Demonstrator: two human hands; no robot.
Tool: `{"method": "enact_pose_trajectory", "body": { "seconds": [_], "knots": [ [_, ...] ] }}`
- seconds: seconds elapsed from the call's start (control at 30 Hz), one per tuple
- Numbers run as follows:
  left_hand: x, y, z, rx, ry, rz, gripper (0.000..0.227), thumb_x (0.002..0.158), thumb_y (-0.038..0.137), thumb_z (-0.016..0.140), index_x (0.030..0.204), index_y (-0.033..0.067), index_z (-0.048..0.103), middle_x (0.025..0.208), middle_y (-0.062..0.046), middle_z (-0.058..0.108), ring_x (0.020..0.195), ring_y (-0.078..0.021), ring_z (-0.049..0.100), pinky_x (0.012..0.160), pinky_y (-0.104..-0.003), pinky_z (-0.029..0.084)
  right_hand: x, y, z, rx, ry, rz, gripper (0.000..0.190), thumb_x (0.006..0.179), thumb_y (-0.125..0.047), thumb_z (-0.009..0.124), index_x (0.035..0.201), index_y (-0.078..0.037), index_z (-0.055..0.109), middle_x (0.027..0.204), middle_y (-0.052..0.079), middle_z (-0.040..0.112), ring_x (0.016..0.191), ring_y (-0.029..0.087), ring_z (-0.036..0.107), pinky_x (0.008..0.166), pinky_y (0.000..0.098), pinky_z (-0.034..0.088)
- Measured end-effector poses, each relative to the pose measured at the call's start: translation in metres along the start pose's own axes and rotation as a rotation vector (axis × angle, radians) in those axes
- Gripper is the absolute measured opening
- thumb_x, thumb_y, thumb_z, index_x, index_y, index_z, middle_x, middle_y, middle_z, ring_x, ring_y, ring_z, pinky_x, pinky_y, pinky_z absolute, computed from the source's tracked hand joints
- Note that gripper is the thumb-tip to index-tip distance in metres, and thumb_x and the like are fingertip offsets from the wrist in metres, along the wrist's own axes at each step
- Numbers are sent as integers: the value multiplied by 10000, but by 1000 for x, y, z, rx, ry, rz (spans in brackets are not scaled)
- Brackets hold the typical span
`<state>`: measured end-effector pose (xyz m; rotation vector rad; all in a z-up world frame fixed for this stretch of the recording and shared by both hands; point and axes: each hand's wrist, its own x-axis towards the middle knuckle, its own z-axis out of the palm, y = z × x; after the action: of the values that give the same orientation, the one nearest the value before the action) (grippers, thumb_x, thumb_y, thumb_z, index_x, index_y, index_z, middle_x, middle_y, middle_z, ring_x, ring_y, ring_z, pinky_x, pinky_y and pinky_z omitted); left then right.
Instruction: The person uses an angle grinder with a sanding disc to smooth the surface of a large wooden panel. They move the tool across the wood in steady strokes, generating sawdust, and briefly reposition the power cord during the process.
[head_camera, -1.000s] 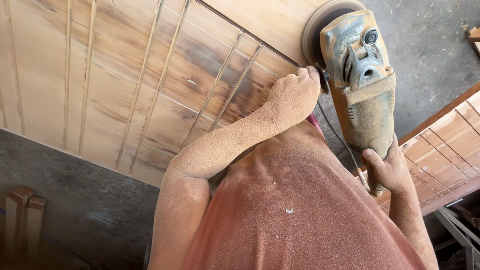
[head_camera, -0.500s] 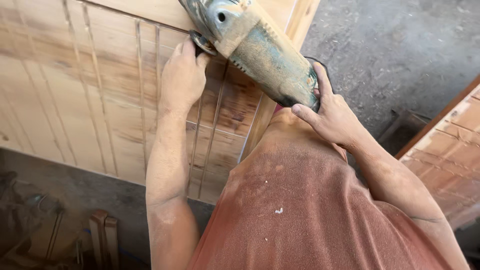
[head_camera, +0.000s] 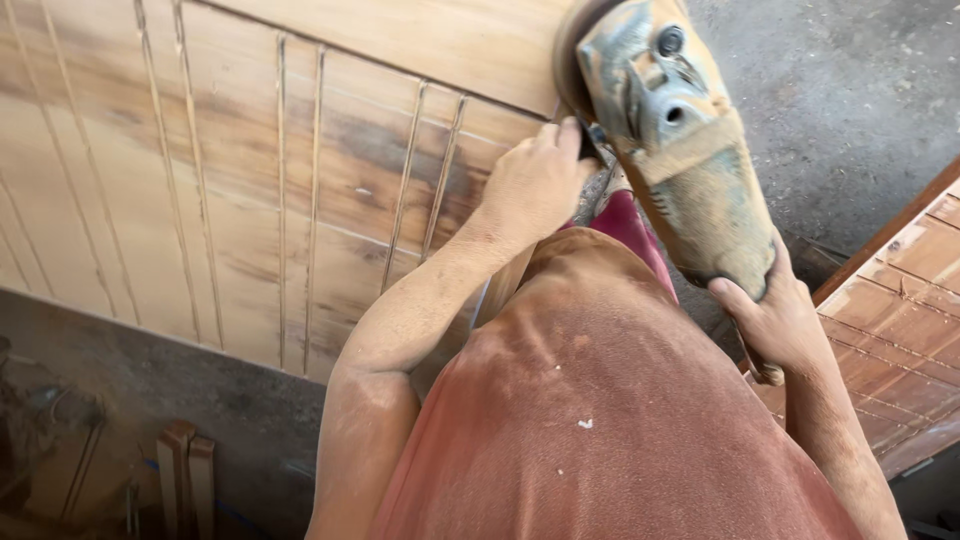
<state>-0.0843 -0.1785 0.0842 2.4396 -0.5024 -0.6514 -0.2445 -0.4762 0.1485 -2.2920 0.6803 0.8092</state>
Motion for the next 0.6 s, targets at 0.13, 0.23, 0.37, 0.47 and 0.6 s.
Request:
{"method": "enact_pose_trajectory", "body": {
  "seconds": [0.13, 0.23, 0.37, 0.47, 0.6],
  "knots": [
    [-6, -8, 5, 29, 70, 26, 577, 1044, 395, 555, 1380, -67, 475, 1131, -204, 648, 1017, -345, 710, 833, -442, 594, 4, 4, 8, 7, -15, -32, 1011, 838, -399, 734, 1674, -98, 253, 1365, 312, 622, 1305, 423, 588, 1075, 496, 465],
    [-6, -31, -6, 99, 279, 18, 560, 1032, 380, 578, 1361, -64, 489, 1088, -191, 651, 969, -332, 705, 801, -447, 587, 21, -32, 13, -30, -17, -119, 966, 892, -366, 723, 1688, -92, 251, 1340, 299, 647, 1254, 399, 627, 1055, 493, 481],
    [6, -72, -16, 306, 559, -3, 471, 968, 209, 594, 1322, -90, 509, 1024, -186, 649, 891, -289, 680, 763, -425, 568, 37, -102, 17, 29, -53, -19, 952, 905, -300, 668, 1708, -122, 188, 1104, 240, 720, 909, 330, 734, 825, 452, 593],
    [21, -112, -28, 410, 671, -178, 348, 960, 148, 614, 1221, -74, 554, 1005, -191, 654, 891, -284, 675, 751, -423, 556, 57, -159, 26, -44, -73, -171, 901, 958, -285, 670, 1663, -31, 170, 944, 196, 740, 801, 228, 726, 765, 383, 581],
    [33, -162, -51, 482, 837, -472, 217, 928, 139, 637, 1094, 3, 599, 972, -191, 663, 876, -286, 674, 757, -440, 554, 76, -224, 45, -51, -157, -347, 846, 992, -314, 653, 1656, -27, 213, 929, 134, 704, 782, 202, 709, 708, 371, 579]
  ]
}}
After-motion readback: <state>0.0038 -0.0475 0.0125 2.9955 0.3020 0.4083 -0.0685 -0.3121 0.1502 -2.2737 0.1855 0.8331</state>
